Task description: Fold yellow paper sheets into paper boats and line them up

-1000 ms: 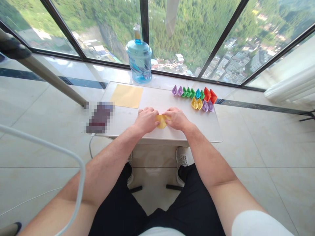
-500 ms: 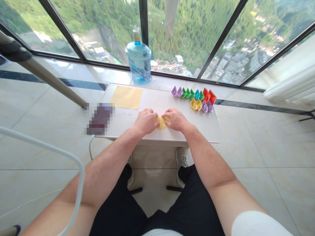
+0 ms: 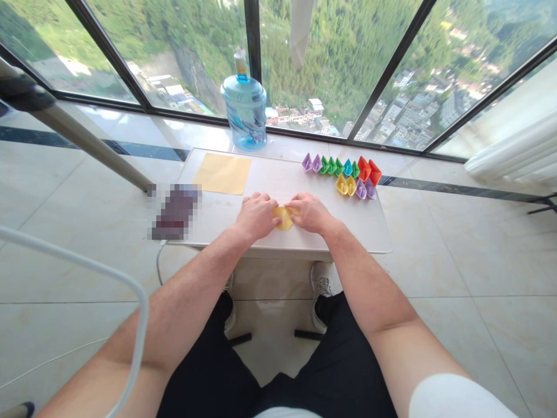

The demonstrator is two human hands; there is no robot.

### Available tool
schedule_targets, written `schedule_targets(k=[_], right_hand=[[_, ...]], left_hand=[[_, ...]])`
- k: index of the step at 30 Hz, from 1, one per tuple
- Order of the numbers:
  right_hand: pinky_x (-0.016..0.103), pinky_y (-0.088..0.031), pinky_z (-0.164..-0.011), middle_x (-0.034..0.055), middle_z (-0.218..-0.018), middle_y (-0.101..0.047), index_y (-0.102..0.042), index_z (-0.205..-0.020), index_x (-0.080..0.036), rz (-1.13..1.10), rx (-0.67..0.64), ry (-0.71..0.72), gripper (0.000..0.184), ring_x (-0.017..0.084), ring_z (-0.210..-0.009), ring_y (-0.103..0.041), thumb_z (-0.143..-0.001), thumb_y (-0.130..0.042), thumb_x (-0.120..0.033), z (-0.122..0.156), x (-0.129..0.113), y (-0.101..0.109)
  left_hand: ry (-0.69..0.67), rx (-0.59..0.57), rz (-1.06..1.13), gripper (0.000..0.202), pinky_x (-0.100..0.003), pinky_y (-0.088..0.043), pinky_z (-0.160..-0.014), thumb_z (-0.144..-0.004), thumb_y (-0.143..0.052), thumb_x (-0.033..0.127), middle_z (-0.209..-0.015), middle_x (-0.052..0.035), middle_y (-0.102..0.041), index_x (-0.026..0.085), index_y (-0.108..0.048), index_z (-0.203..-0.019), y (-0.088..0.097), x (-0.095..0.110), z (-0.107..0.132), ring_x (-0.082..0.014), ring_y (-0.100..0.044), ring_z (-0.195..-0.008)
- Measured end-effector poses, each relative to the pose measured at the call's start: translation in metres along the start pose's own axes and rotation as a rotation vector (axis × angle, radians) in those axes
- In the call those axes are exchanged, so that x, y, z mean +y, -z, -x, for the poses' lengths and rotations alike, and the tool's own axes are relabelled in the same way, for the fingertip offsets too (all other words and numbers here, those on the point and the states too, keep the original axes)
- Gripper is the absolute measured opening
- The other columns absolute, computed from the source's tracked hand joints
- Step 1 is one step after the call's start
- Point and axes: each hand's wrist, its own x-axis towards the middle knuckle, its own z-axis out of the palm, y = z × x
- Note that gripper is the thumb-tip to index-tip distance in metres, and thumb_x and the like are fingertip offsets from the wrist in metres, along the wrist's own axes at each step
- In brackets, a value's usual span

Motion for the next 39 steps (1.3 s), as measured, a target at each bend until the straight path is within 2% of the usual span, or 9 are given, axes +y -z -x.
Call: schedule_targets(k=[13,22,27,31,35,39], right_hand=[[0.038,-0.045,-0.102,0.0065,-0.118,-0.073,-0.077,-0.116,-0.024,-0.019,0.05,0.034,0.035,0.025,-0.109,-0.062,-0.085,-0.064,-0.017,-0.002,0.002,-0.003],[0.038,-0.045,-0.101,0.0077,-0.116,-0.073,-0.077,-0.113,-0.023,-0.015,0.071,0.047,0.033,0.025,-0.108,-0.062,-0.084,-0.064,-0.016,-0.002,0.004,-0.006],[0.037,-0.045,-0.098,0.0078,-0.107,-0.073,-0.074,-0.105,-0.02,-0.024,0.088,0.053,0.028,0.025,-0.104,-0.062,-0.08,-0.062,-0.014,-0.003,0.003,-0.008],[0.035,-0.045,-0.092,0.0074,-0.102,-0.071,-0.07,-0.102,-0.02,-0.047,0.087,0.026,0.025,0.023,-0.097,-0.061,-0.079,-0.063,-0.016,-0.003,0.002,-0.005],[0.033,-0.044,-0.089,0.0059,-0.099,-0.071,-0.071,-0.098,-0.02,-0.054,0.059,-0.026,0.021,0.021,-0.093,-0.061,-0.079,-0.064,-0.017,-0.002,0.007,0.0],[0.03,-0.042,-0.083,0.0034,-0.094,-0.073,-0.072,-0.09,-0.021,-0.044,0.039,-0.118,0.013,0.018,-0.085,-0.061,-0.081,-0.063,-0.017,0.001,0.016,0.007]], left_hand=[[0.009,0.019,0.017,0.034,-0.045,-0.042,-0.093,-0.083,-0.071,0.037,-0.112,-0.0124,-0.071,0.018,-0.071,-0.111,-0.001,0.001,0.001,-0.0334,-0.059,-0.114],[0.014,0.028,0.025,0.033,-0.046,-0.043,-0.092,-0.082,-0.071,0.036,-0.11,-0.0125,-0.071,0.018,-0.069,-0.11,-0.002,0.001,0.0,-0.0339,-0.06,-0.114],[0.02,0.028,0.033,0.029,-0.045,-0.045,-0.091,-0.082,-0.071,0.035,-0.108,-0.0126,-0.071,0.019,-0.067,-0.106,-0.002,0.002,0.001,-0.0337,-0.06,-0.112],[0.022,0.024,0.078,0.026,-0.044,-0.047,-0.09,-0.081,-0.071,0.032,-0.105,-0.0115,-0.072,0.019,-0.066,-0.103,-0.003,-0.001,-0.001,-0.033,-0.062,-0.109],[0.021,0.02,0.156,0.019,-0.041,-0.048,-0.094,-0.082,-0.064,0.022,-0.105,-0.0098,-0.074,0.02,-0.068,-0.1,-0.007,-0.009,-0.005,-0.0297,-0.064,-0.106],[0.064,0.031,0.21,0.023,-0.037,-0.05,-0.093,-0.081,-0.056,0.015,-0.103,-0.0085,-0.075,0.02,-0.072,-0.097,-0.008,-0.019,-0.007,-0.0266,-0.066,-0.103]])
